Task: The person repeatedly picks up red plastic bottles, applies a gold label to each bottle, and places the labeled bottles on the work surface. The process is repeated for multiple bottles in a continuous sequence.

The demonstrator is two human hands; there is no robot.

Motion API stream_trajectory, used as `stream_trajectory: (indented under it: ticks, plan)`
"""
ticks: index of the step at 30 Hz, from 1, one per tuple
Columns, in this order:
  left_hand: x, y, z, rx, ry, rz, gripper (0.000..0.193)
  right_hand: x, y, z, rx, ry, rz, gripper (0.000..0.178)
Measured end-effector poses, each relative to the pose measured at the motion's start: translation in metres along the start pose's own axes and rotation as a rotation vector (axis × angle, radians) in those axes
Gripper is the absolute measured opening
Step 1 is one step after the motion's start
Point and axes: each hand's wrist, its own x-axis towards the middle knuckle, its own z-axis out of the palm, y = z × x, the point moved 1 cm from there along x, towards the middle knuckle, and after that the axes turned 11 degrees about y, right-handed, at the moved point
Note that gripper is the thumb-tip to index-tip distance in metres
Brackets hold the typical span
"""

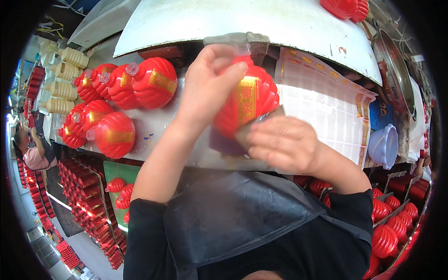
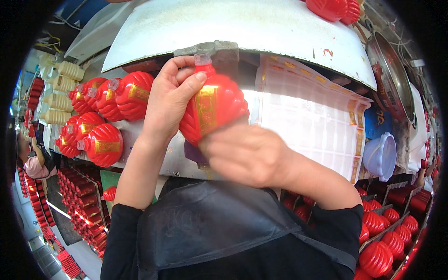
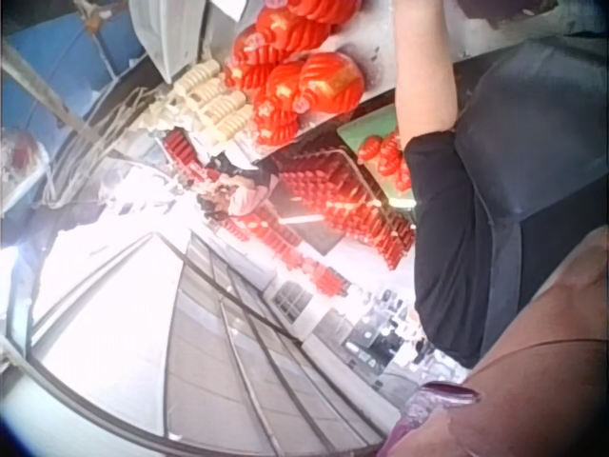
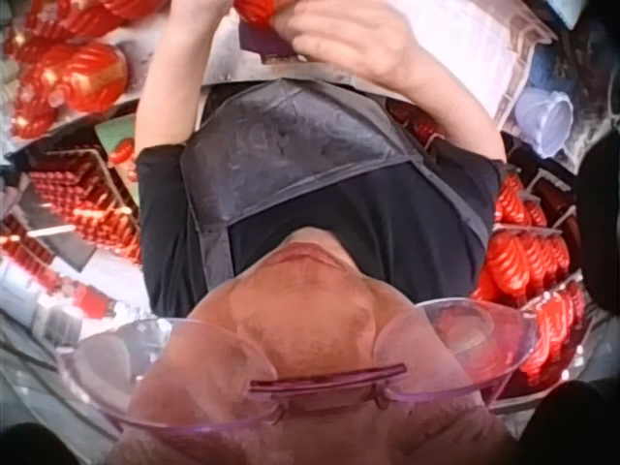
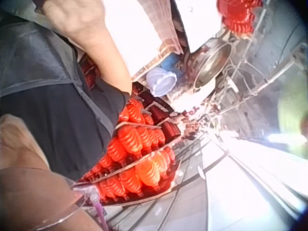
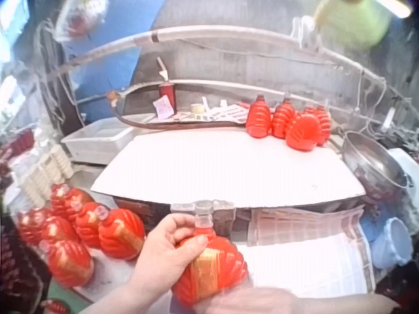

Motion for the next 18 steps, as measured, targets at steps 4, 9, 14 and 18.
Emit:
stream_trajectory:
  ticks: [4, 9, 14, 18]
  plan:
    - [-0.002, -0.003, 0.001, 0.033, 0.015, 0.030, 0.046, 0.006, 0.013, -0.003, -0.114, 0.197, 0.221, 0.023]
    - [0.004, -0.008, -0.003, 0.154, 0.025, 0.052, 0.042, 0.004, 0.000, 0.010, -0.172, 0.038, 0.015, 0.020]
    - [0.006, -0.011, -0.003, 0.236, 0.055, 0.185, 0.029, -0.019, -0.015, 0.016, -0.102, 0.014, 0.145, 0.029]
    - [-0.005, -0.006, -0.002, 0.289, 0.055, 0.264, 0.026, -0.005, -0.007, 0.014, -0.127, 0.122, 0.155, 0.030]
